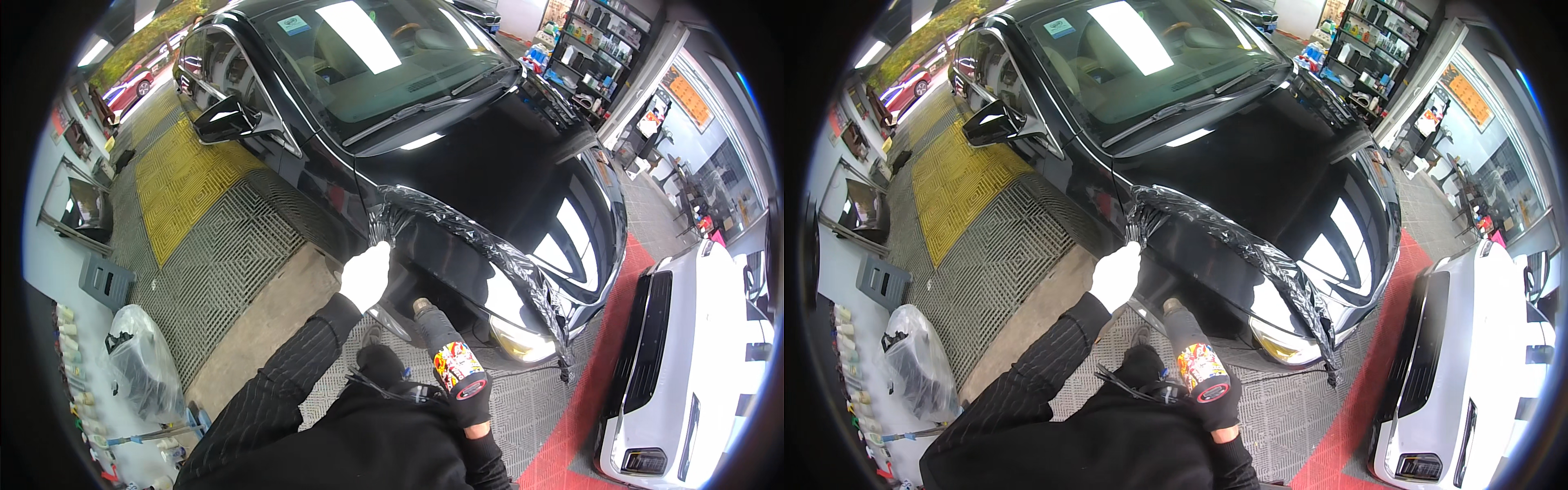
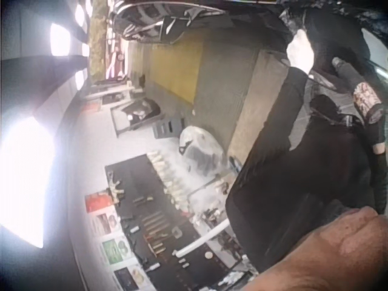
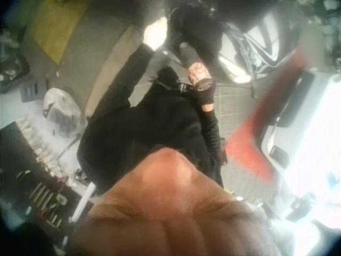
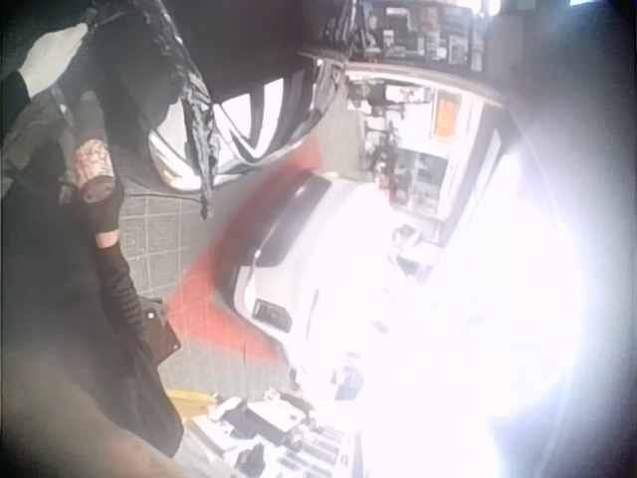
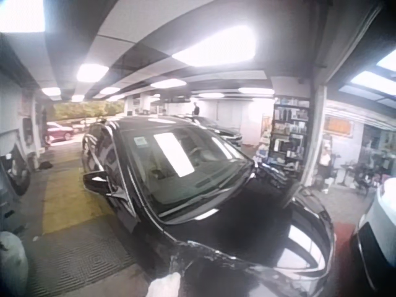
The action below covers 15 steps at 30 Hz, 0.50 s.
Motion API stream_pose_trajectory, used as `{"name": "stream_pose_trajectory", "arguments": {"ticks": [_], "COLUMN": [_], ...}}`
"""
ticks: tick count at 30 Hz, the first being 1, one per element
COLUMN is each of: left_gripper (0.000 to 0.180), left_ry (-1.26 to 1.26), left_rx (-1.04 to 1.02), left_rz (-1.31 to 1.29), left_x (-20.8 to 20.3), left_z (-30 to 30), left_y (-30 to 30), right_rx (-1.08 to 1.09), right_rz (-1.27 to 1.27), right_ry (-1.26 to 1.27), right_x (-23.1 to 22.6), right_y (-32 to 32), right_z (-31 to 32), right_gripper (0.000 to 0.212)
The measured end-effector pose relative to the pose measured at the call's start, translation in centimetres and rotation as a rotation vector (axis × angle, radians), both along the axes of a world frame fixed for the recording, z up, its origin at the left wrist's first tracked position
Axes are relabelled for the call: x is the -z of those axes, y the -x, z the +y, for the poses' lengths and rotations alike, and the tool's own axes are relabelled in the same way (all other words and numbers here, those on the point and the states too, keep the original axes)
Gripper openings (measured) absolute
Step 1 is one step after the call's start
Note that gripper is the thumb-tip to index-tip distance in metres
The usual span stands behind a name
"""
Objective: The person uses a heat gun to warm a black vinyl wrap on the front fender and hood of a black car, then peels the wrap off by hand. The removed wrap is gathered and held as the person continues to heat and remove additional sections.
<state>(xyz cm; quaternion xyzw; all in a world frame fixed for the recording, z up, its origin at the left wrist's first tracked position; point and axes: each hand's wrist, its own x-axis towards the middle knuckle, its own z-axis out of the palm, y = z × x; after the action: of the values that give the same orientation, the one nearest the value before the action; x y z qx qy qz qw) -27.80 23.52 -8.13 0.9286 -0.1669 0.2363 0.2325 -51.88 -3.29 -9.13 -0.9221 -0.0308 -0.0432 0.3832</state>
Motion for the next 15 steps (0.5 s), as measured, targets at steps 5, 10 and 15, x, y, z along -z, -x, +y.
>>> {"name": "stream_pose_trajectory", "arguments": {"ticks": [5, 10, 15], "left_gripper": [0.023, 0.111, 0.106], "left_ry": [0.099, 0.127, -0.400], "left_rx": [-0.045, 0.042, 0.043], "left_rz": [0.240, 0.302, 0.300], "left_x": [-3.0, -7.3, -8.6], "left_z": [1.4, 2.6, 1.9], "left_y": [-1.8, -5.2, -9.3], "right_rx": [0.055, 0.107, 0.048], "right_rz": [0.019, 0.110, 0.066], "right_ry": [-0.113, -0.154, -0.093], "right_x": [-0.6, -1.5, -2.8], "right_y": [-1.2, -2.7, -4.4], "right_z": [0.8, 1.5, 1.4], "right_gripper": [0.033, 0.036, 0.043]}}
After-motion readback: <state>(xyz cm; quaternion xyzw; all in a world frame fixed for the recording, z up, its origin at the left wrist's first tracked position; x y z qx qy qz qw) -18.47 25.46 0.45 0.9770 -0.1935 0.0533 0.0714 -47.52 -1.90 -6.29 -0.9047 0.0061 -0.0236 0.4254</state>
